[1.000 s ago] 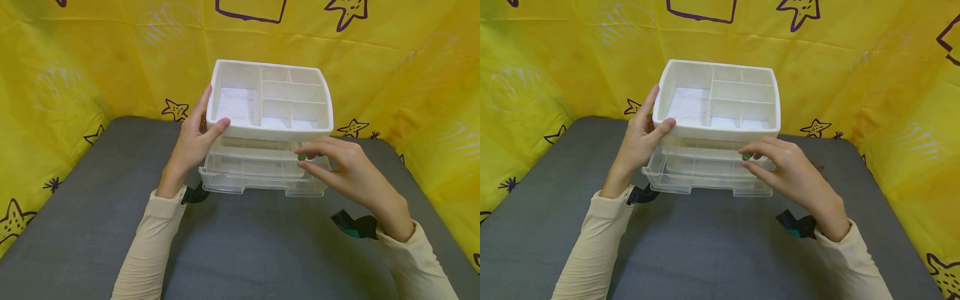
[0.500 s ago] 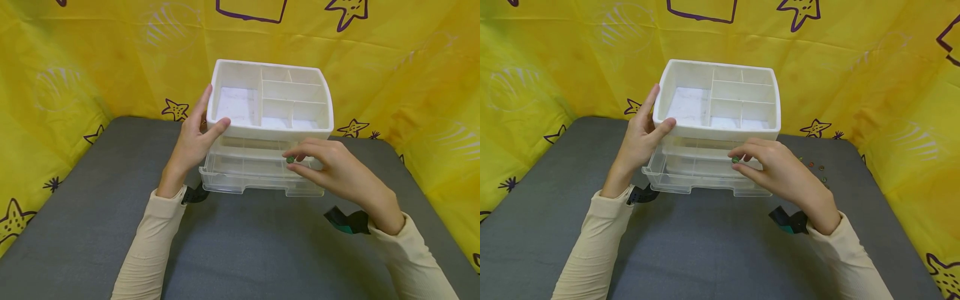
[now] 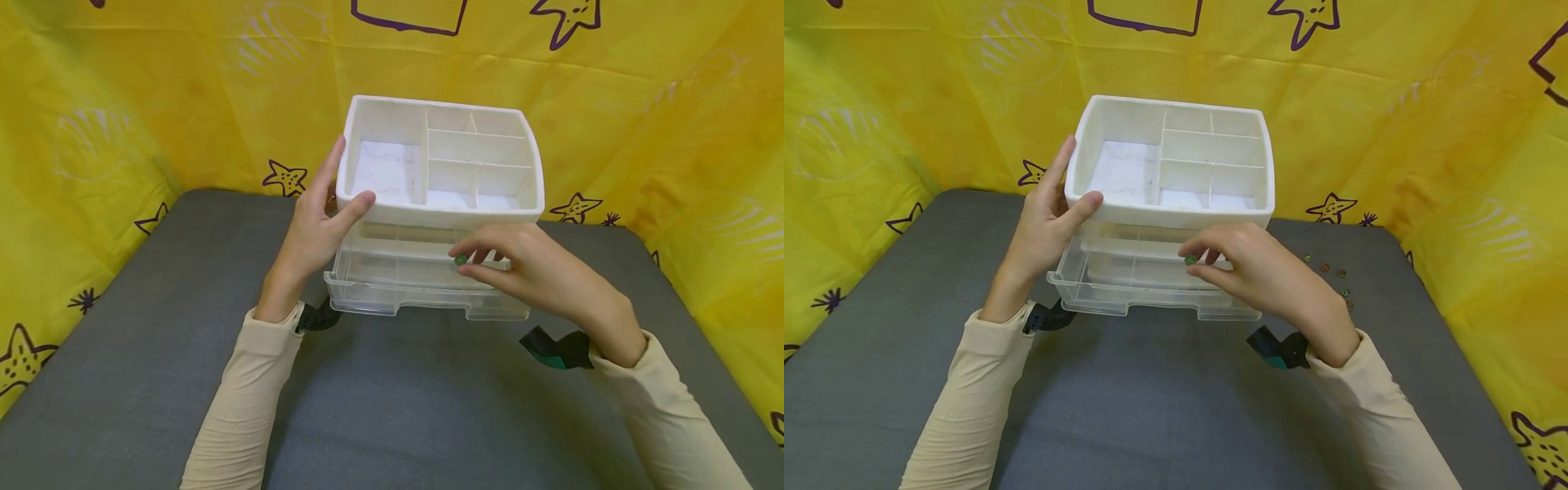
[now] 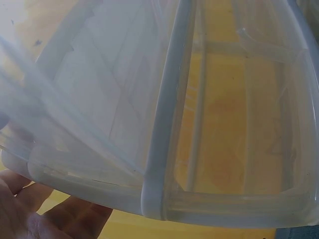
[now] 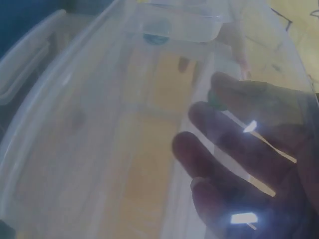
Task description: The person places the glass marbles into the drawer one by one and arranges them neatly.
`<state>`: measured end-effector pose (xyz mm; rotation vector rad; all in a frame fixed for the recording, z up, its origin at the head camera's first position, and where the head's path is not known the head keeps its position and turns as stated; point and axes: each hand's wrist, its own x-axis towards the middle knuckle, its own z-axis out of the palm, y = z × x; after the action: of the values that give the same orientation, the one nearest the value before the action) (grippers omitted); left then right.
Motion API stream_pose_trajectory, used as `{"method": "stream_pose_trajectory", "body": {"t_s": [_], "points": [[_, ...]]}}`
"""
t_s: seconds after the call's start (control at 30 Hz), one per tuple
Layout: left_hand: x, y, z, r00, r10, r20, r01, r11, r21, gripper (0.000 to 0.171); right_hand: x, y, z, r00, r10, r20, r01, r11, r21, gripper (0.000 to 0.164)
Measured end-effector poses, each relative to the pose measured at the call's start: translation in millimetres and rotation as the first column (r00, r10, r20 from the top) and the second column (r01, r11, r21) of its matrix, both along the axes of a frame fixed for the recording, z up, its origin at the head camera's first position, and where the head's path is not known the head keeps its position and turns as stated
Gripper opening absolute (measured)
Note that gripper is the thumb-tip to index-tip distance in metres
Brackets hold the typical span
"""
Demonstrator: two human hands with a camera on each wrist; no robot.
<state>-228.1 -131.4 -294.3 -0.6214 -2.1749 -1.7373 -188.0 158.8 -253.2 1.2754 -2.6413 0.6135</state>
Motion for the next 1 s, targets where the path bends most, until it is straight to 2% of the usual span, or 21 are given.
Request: {"method": "stream_pose_trajectory", "body": {"t_s": [0.2, 0.4, 0.6, 1.0], "points": [[-0.7, 0.0, 0.4, 1.000, -0.004, -0.001, 0.004, 1.000, 0.006, 0.075, -3.5, -4.9, 1.7, 0.995, -0.019, 0.100, 0.014, 0.999, 0.053, 0.018], [-0.6, -0.1, 0.1, 1.000, -0.002, -0.001, 0.002, 1.000, 0.005, 0.075, -6.4, -10.7, 3.8, 0.978, -0.037, 0.203, 0.016, 0.995, 0.103, 0.016], [-0.6, 0.4, 0.4, 1.000, -0.002, -0.003, 0.002, 1.000, 0.015, 0.075, -10.1, -13.6, 2.5, 0.977, -0.017, 0.210, -0.005, 0.994, 0.106, 0.016], [-0.3, -0.3, -0.2, 1.000, -0.004, -0.013, 0.005, 1.000, 0.006, 0.075, -13.4, -21.2, 3.0, 0.976, -0.032, 0.216, 0.000, 0.989, 0.147, 0.014]]}}
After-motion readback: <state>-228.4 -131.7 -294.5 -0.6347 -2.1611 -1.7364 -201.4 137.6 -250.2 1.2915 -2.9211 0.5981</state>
